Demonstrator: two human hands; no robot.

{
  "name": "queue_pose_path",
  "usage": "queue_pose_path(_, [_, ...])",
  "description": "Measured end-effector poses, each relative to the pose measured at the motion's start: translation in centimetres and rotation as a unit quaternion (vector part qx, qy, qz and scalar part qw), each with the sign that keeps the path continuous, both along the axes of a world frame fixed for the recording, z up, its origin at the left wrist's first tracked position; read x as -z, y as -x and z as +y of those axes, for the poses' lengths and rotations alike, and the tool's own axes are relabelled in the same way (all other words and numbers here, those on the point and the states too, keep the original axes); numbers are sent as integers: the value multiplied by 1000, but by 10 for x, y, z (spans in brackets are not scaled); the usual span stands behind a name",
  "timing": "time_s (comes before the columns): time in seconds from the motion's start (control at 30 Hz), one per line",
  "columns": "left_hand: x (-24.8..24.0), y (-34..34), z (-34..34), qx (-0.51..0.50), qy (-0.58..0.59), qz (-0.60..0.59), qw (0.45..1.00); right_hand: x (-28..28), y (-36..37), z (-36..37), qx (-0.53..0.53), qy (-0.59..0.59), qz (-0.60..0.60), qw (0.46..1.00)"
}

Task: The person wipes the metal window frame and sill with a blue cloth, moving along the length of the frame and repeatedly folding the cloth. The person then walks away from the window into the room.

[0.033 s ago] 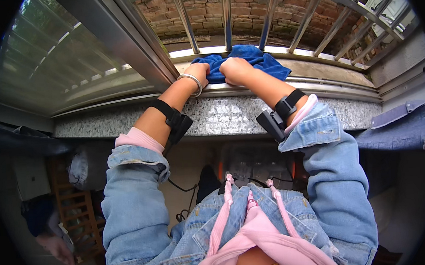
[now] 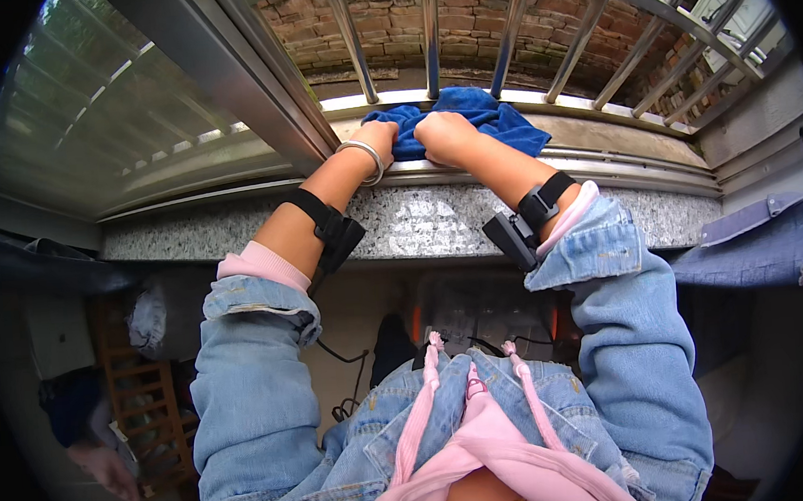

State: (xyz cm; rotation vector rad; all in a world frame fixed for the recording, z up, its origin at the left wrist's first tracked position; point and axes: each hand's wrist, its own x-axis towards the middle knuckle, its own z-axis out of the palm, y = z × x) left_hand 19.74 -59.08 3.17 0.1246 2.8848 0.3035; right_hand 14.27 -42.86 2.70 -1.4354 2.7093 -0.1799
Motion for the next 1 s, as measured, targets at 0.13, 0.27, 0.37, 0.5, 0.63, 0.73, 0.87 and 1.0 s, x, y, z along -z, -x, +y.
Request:
queue_pose_path(0.13, [-1,3,4,19,75,-18,997,18,-1,-11,-21,0,43,999])
queue_pose_path(0.27, [1,-8,4,46,139,34,989,14,3,11,-53,40,-20,998])
queue_pose_path(0.37, [7,-19,4,27,146,74,986,3,6,45,-77,91,-94,988])
queue_pose_path(0.5, [9,-14,0,23,119,47,992,1,3,64,-16,55,-8,998])
queue_pose_path(0.63, [4,-9,-1,48,29,40,998,-5,10,54,-4,29,-35,999])
queue_pose_path(0.73, [5,-4,7,39,26,1,999,-15,17,56,-13,-11,-122,992])
queue_pose_path(0.87, [0,3,4,74,41,-32,996,-18,15,48,16,-2,-141,990])
queue_pose_path(1.0, [-5,2,3,127,54,-33,990,-4,6,27,-3,-39,28,999])
